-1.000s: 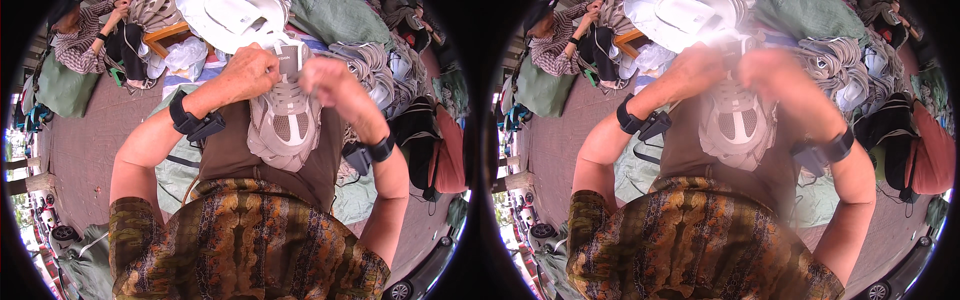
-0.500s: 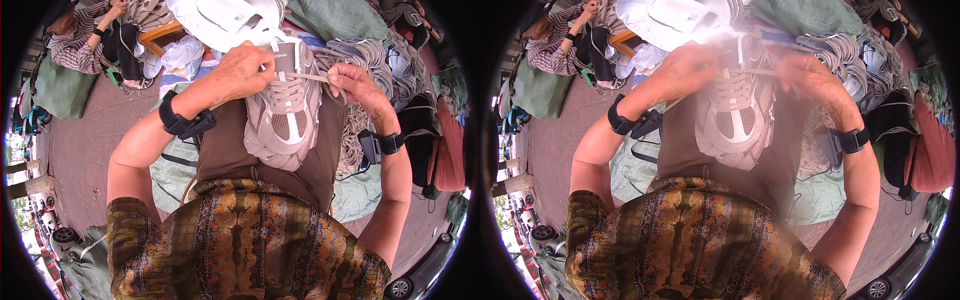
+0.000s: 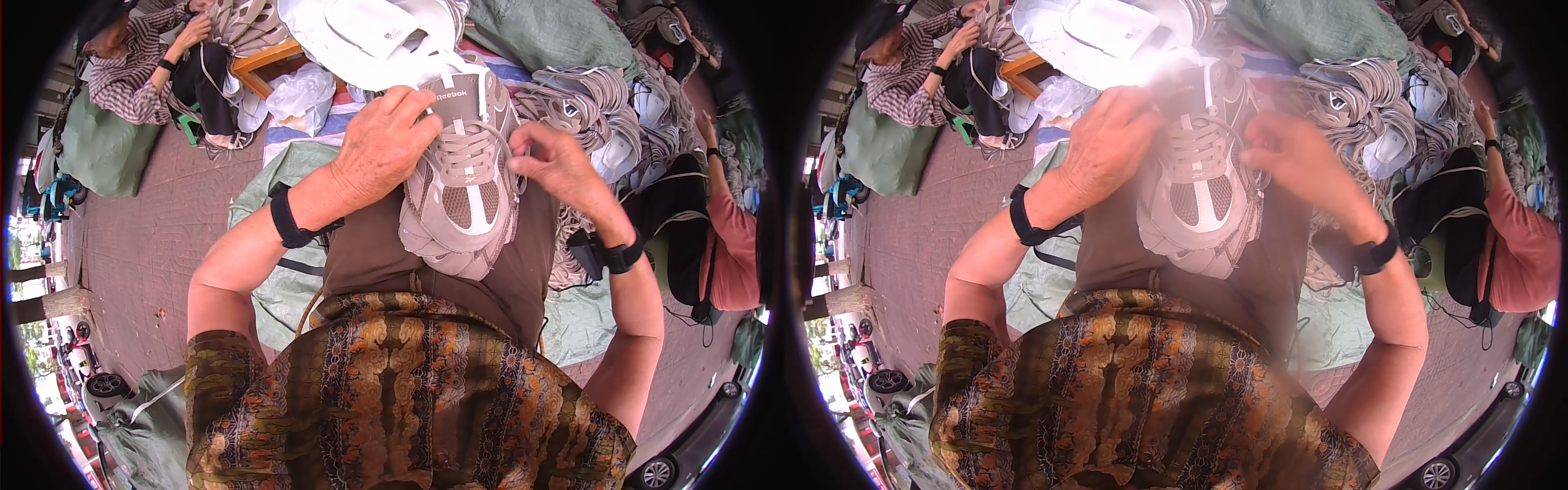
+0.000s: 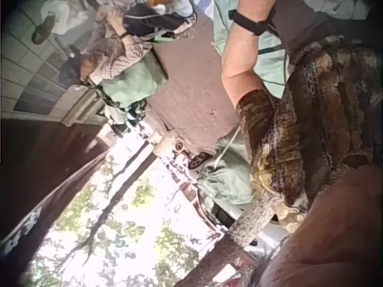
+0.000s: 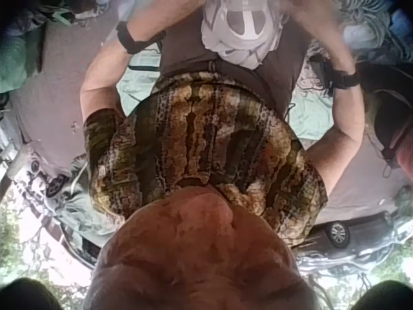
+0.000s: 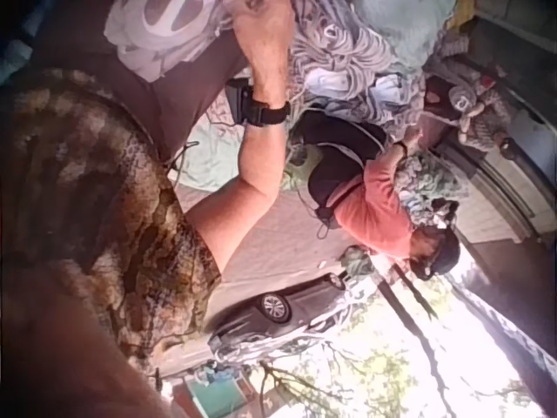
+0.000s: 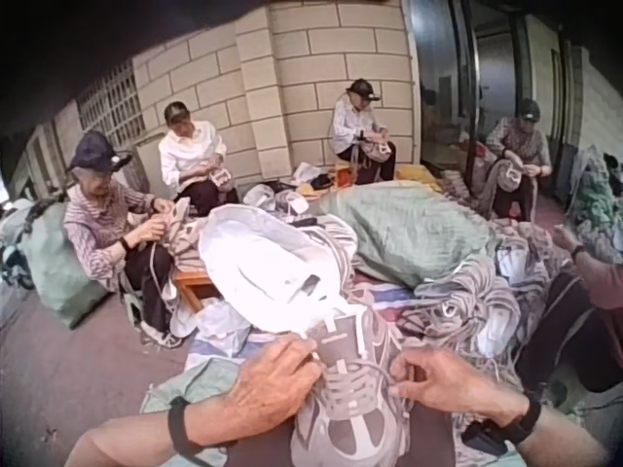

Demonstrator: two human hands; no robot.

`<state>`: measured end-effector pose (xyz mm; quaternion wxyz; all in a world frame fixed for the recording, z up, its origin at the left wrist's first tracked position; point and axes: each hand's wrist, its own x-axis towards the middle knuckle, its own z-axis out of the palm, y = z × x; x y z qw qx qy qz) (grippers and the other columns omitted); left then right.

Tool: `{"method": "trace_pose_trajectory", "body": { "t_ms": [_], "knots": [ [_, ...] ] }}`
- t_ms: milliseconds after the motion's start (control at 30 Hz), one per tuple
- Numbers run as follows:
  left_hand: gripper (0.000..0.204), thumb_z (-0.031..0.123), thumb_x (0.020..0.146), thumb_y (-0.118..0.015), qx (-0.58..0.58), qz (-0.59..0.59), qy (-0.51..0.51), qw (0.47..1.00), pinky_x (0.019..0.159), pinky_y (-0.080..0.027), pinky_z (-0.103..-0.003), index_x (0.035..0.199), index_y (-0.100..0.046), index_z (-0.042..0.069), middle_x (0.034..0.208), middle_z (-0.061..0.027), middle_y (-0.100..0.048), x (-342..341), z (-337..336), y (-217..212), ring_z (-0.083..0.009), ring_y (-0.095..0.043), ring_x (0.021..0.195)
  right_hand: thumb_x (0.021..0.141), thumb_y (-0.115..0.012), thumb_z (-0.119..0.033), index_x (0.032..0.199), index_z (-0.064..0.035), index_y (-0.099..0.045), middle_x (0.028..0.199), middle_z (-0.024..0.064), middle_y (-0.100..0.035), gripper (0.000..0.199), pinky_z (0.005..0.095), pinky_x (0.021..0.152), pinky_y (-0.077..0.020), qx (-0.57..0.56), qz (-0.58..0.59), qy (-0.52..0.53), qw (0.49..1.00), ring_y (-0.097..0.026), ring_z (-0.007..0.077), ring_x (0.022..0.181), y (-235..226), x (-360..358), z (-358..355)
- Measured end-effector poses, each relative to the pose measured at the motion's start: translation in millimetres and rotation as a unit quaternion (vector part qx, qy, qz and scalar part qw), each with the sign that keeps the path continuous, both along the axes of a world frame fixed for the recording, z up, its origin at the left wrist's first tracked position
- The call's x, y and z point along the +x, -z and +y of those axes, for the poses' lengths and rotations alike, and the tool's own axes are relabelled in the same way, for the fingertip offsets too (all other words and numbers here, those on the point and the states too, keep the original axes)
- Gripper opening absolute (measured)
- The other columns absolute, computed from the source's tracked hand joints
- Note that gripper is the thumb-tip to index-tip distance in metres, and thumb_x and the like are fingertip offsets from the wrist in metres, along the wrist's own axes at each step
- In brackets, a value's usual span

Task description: The person threads a beige shoelace through the eyelets of a grey Reebok sneaker held on their lap. They pull the laces tight, adjust the tongue, and tie a knot to secure the laces.

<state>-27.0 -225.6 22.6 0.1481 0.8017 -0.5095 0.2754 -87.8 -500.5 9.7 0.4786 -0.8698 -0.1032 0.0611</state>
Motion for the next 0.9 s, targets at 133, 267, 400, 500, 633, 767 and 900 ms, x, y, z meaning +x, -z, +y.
{"method": "trace_pose_trajectory", "body": {
  "t_ms": [133, 267, 400, 500, 633, 767, 900],
  "knots": [
    [0.017, 0.001, 0.073, -0.063, -0.013, 0.013, 0.008, 1.000, 0.068, -0.050, -0.035, 0.087, -0.053, 0.003, 0.093, -0.0094, -0.056, 5, 1, 6, -0.0254, -0.057, 0.086, 0.089, -0.064, -0.008, 0.092, -0.0057, -0.058, 0.077, -0.0053, -0.053, 0.008, 0.0173, 0.051, -0.0330, 0.116, 0.059, -0.002, 0.991, -0.041, 0.0000, 0.061, 8, 5, 4],
    [0.022, 0.001, 0.072, -0.063, -0.022, 0.039, -0.014, 0.999, 0.061, -0.048, -0.034, 0.090, -0.051, 0.004, 0.082, -0.0089, -0.052, 3, 8, 8, -0.0258, -0.057, 0.075, 0.090, -0.063, -0.015, 0.096, -0.0083, -0.058, 0.074, -0.0040, -0.053, 0.010, 0.0146, 0.039, -0.0210, 0.280, 0.232, 0.041, 0.931, -0.034, -0.0017, 0.051, -18, 3, -14],
    [0.027, -0.001, 0.069, -0.062, 0.015, 0.036, -0.003, 0.999, 0.058, -0.047, -0.037, 0.093, -0.051, 0.004, 0.076, -0.0079, -0.049, 2, 19, 10, -0.0257, -0.056, 0.071, 0.088, -0.066, -0.014, 0.096, -0.0079, -0.058, 0.074, -0.0052, -0.053, 0.013, 0.0181, 0.045, -0.0297, 0.154, 0.146, 0.024, 0.977, -0.040, 0.0018, 0.054, -28, -1, -35],
    [0.032, -0.004, 0.067, -0.060, 0.035, 0.019, -0.020, 0.999, 0.056, -0.047, -0.038, 0.097, -0.052, 0.004, 0.075, -0.0078, -0.049, 2, 36, 11, -0.0255, -0.056, 0.069, 0.087, -0.064, -0.011, 0.095, -0.0044, -0.058, 0.074, 0.0034, -0.056, 0.012, 0.0280, 0.052, -0.0396, -0.099, -0.059, 0.031, 0.993, -0.051, 0.0153, 0.058, -14, -1, -50],
    [0.037, -0.005, 0.066, -0.058, 0.077, 0.034, -0.080, 0.993, 0.056, -0.047, -0.038, 0.102, -0.054, 0.003, 0.074, -0.0085, -0.052, -1, 79, 19, -0.0259, -0.058, 0.066, 0.085, -0.053, -0.003, 0.097, -0.0019, -0.056, 0.088, 0.0188, -0.059, 0.012, 0.0430, 0.064, -0.0472, -0.315, -0.256, 0.126, 0.905, -0.060, 0.0369, 0.077, -15, -5, -60],
    [0.035, -0.006, 0.066, -0.058, 0.100, 0.029, -0.128, 0.986, 0.057, -0.048, -0.038, 0.099, -0.054, 0.003, 0.072, -0.0095, -0.055, -11, 113, 23, -0.0266, -0.059, 0.064, 0.083, -0.049, -0.001, 0.102, -0.0043, -0.054, 0.096, 0.0168, -0.058, 0.020, 0.0476, 0.069, -0.0490, -0.412, -0.302, 0.200, 0.836, -0.061, 0.0402, 0.083, -5, -10, -90],
    [0.029, -0.003, 0.069, -0.057, 0.114, 0.025, -0.197, 0.973, 0.057, -0.049, -0.038, 0.097, -0.055, 0.004, 0.071, -0.0095, -0.057, -18, 148, 28, -0.0265, -0.061, 0.064, 0.082, -0.050, -0.002, 0.096, -0.0028, -0.051, 0.096, 0.0168, -0.057, 0.014, 0.0472, 0.068, -0.0496, -0.494, -0.284, 0.220, 0.792, -0.060, 0.0393, 0.089, 3, -23, -131]
  ]
}}
